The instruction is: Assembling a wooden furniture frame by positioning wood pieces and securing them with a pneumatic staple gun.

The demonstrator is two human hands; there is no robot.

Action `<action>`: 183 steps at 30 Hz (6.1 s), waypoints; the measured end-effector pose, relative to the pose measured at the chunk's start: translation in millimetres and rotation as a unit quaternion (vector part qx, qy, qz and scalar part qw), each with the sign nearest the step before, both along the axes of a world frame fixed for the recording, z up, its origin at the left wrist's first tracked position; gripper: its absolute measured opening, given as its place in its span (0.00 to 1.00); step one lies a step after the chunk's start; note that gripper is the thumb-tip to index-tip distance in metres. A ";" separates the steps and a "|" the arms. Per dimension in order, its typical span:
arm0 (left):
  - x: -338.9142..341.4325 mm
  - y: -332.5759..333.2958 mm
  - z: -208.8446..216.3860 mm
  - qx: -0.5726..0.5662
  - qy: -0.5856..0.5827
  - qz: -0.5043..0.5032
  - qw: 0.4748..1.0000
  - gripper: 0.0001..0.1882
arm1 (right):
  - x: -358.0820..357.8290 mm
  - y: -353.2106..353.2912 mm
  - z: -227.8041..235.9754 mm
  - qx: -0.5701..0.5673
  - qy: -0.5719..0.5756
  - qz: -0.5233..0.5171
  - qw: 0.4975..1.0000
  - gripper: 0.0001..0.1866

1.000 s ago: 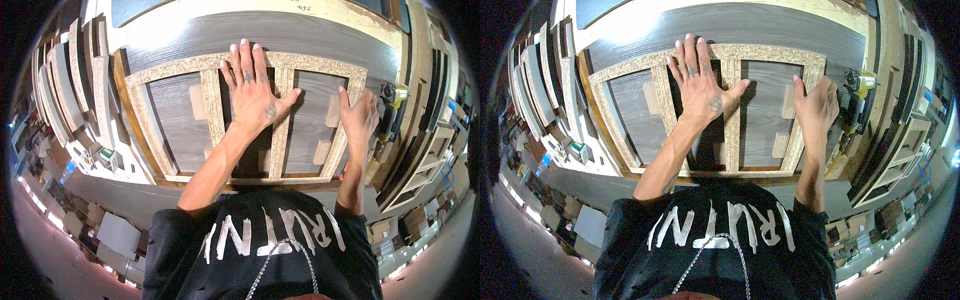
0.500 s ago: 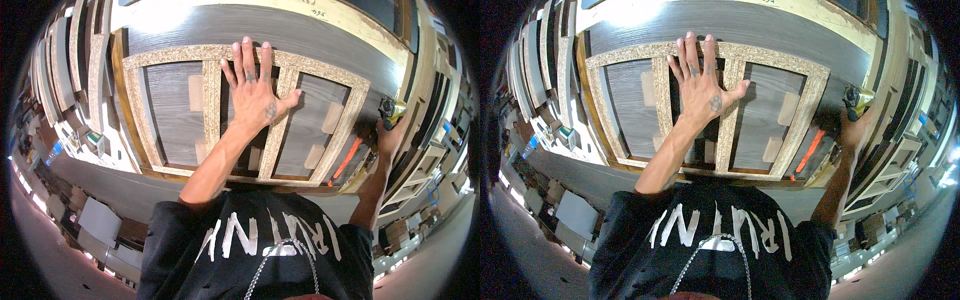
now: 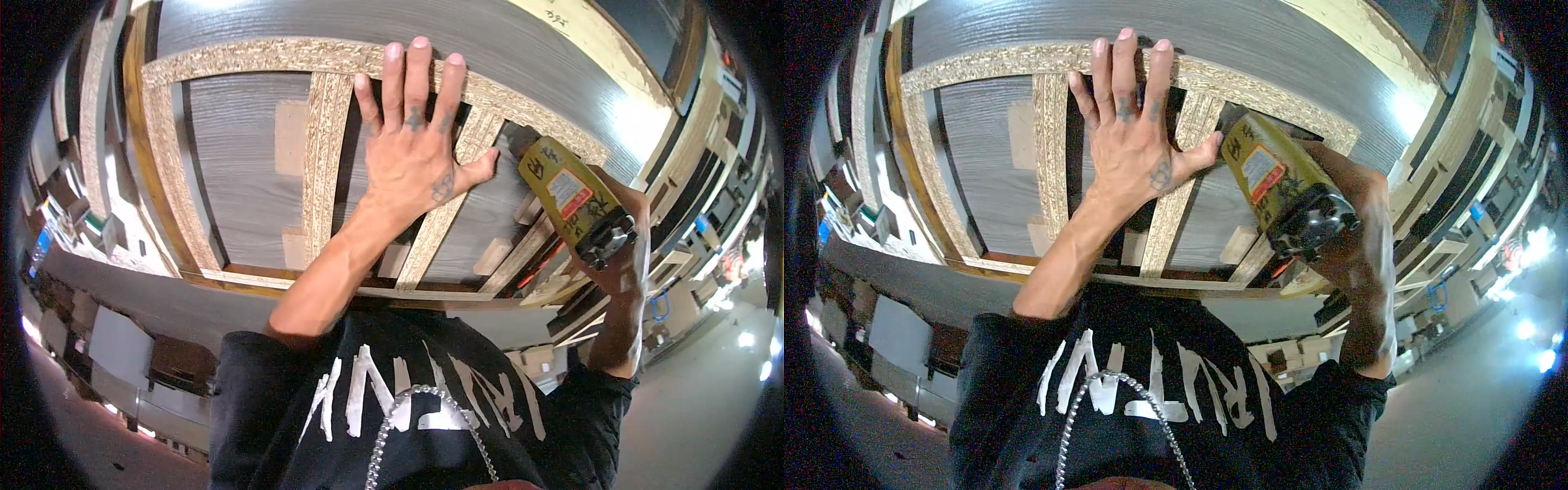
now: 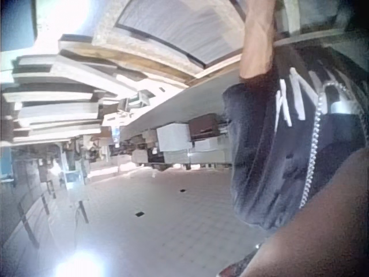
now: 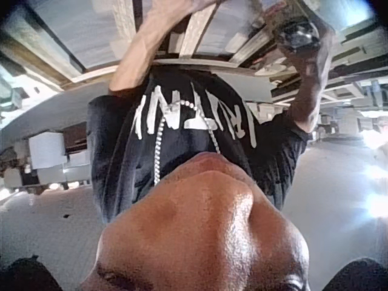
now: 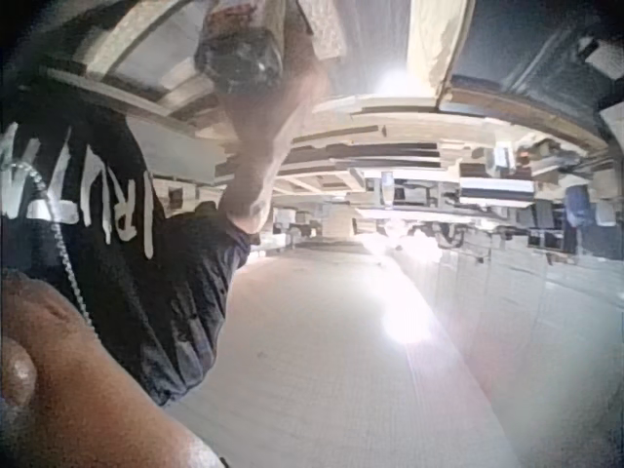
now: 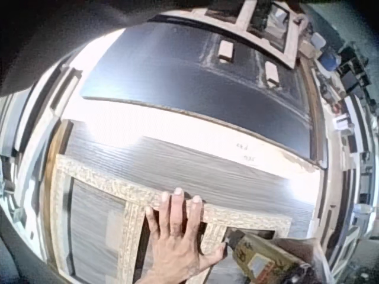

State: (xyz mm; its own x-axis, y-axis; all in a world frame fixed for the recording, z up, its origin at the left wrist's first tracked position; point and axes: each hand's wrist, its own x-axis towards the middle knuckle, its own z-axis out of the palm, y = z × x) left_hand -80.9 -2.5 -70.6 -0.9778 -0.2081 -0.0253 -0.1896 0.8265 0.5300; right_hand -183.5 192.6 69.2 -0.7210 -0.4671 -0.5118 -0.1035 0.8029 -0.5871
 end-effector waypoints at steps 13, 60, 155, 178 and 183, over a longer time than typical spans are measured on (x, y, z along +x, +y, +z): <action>-6.7 19.4 4.4 0.015 -0.008 0.040 0.999 0.55 | -11.0 10.3 -8.4 0.039 0.056 0.120 0.990 0.28; -2.5 23.4 -6.6 0.083 0.083 0.064 0.991 0.57 | 43.5 135.8 -15.1 0.046 -0.044 -0.348 0.935 0.25; -20.0 0.2 26.2 0.010 -0.042 -0.091 0.995 0.45 | 10.8 73.7 21.1 0.136 -0.156 -0.281 0.937 0.31; -13.4 -9.4 21.4 0.067 -0.050 -0.074 0.994 0.53 | -36.3 -22.2 -2.0 0.105 0.040 0.235 0.965 0.26; -11.5 -8.5 19.8 0.068 -0.046 -0.071 0.994 0.53 | -33.5 -31.1 4.0 0.075 0.002 0.189 0.979 0.27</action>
State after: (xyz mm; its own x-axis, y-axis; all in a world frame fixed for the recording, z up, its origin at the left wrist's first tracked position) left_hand -92.4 -10.9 -50.8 -0.9894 -0.0561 -0.1336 -0.1281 0.7704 0.6245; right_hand -217.0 161.5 73.2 -0.5122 -0.6214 -0.5928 -0.4123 0.7834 -0.4650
